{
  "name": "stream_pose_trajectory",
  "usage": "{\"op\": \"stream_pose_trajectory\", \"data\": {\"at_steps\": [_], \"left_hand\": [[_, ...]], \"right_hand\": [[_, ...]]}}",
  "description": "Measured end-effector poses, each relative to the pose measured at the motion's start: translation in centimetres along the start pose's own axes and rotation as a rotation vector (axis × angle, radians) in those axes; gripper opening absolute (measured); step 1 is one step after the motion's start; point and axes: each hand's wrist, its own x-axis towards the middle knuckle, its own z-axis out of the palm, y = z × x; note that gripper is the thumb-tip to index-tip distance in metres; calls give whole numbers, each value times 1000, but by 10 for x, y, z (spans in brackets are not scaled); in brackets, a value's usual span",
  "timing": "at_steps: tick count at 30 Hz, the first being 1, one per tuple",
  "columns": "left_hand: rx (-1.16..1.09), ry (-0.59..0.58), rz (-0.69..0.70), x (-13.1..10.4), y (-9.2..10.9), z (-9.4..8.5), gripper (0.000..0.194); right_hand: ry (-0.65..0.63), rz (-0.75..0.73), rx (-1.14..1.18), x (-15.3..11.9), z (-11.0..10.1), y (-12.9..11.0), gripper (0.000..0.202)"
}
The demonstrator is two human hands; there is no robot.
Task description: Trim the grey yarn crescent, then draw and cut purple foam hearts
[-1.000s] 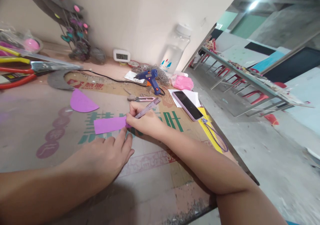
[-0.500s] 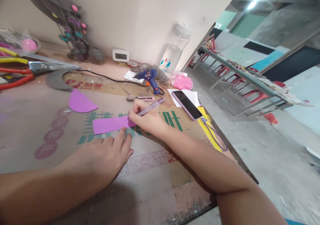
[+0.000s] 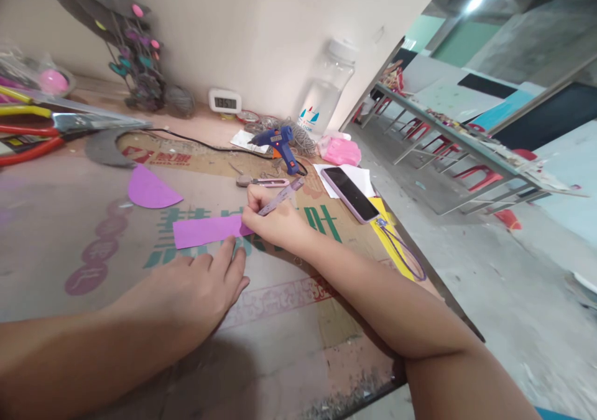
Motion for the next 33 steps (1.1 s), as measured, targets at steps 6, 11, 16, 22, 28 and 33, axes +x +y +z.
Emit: {"op": "stream_pose_trajectory", "data": {"at_steps": [6, 11, 16, 22, 28, 33], "left_hand": [[-30, -10, -23, 0, 0, 1, 50], [9, -23, -27, 2, 0, 3, 51], [27, 11, -22, 2, 2, 5, 49], [38, 45, 6, 3, 2, 10, 48], [45, 48, 21, -6, 1, 8, 48], [28, 93, 91, -25, 6, -2, 39]], "right_hand": [[-56, 29, 29, -2, 0, -2, 30], [-74, 101, 46, -3, 2, -3, 29], [-52, 101, 87, -4, 3, -5, 31], [10, 192, 411, -1, -1, -2, 35], [213, 162, 433, 7, -4, 4, 35], [234, 129, 336, 9, -7, 7, 28]]}}
